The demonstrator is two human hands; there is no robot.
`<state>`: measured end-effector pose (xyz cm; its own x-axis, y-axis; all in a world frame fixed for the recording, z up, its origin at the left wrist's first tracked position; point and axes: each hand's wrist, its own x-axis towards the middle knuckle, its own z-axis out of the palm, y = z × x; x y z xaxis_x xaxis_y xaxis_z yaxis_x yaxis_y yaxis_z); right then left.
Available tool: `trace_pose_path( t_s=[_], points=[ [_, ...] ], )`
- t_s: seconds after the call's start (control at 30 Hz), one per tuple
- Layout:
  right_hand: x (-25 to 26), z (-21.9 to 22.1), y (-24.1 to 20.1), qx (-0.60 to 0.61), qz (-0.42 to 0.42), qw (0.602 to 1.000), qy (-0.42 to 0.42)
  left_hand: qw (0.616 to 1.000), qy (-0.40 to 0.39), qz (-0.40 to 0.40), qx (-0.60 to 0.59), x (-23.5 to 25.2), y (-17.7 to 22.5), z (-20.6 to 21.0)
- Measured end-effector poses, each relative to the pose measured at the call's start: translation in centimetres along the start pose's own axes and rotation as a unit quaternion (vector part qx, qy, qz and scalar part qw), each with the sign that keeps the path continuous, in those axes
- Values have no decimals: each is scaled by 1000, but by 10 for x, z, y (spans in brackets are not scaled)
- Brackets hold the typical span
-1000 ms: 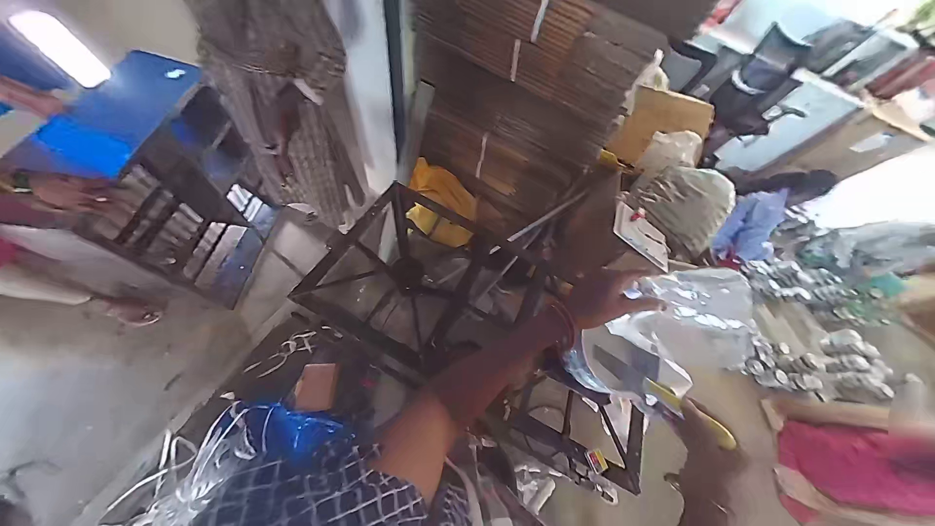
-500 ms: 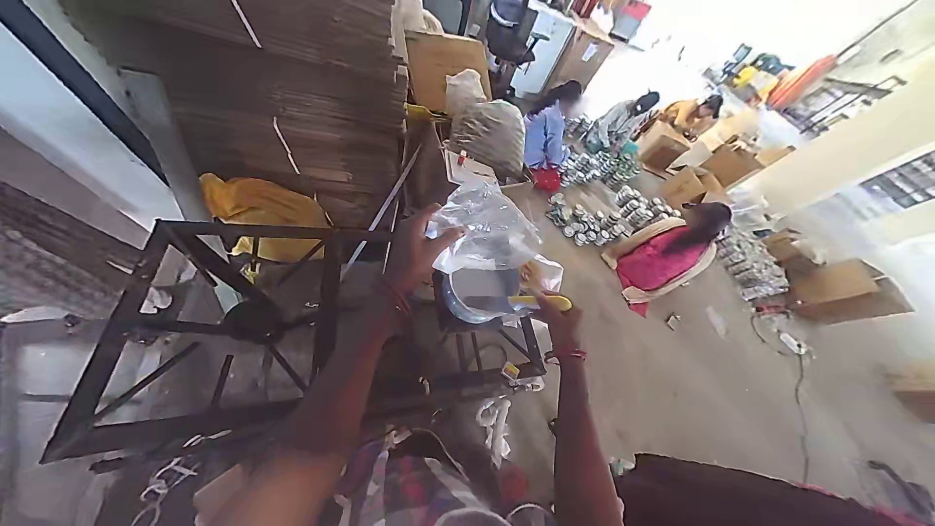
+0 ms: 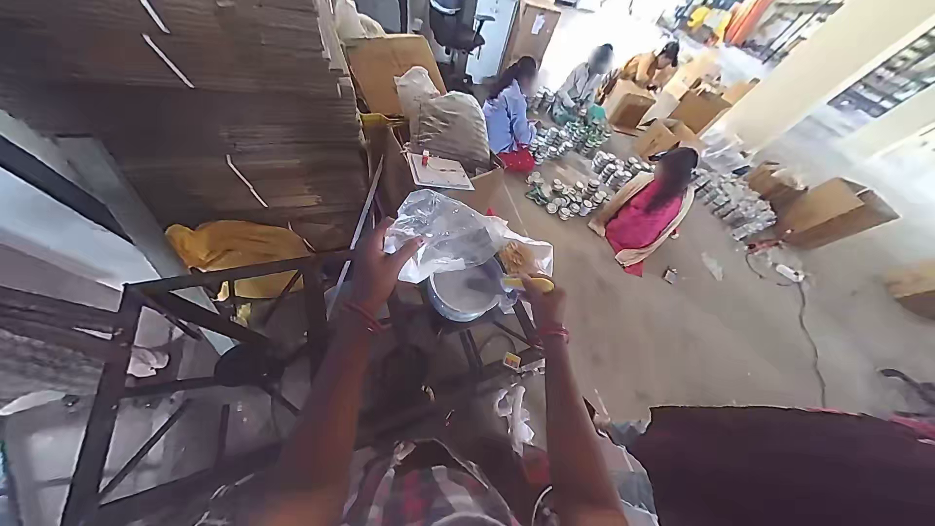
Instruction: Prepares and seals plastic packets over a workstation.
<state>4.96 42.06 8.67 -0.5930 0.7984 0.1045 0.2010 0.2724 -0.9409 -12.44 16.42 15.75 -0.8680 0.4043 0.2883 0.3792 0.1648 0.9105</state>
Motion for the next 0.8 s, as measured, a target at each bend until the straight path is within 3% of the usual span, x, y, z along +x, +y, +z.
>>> trace_pose_path(
  t_s=[0.2, 0.4, 0.57, 0.67, 0.8],
  points=[
    [-21, 14, -3, 29, 5, 998, -47, 999, -21, 36, 14, 5, -2, 4],
    [-12, 10, 11, 5, 16, 999, 35, 998, -45, 45, 10, 10, -6, 9],
    [-24, 5, -3, -16, -16, 999, -27, 995, -57, 81, 32, 14, -3, 12],
    [-23, 1, 0, -28, -19, 999, 16, 992, -61, 105, 44, 18, -2, 13],
    [-20, 20, 16, 57, 24, 997, 48, 989, -78, 115, 60, 23, -4, 13]
  ],
)
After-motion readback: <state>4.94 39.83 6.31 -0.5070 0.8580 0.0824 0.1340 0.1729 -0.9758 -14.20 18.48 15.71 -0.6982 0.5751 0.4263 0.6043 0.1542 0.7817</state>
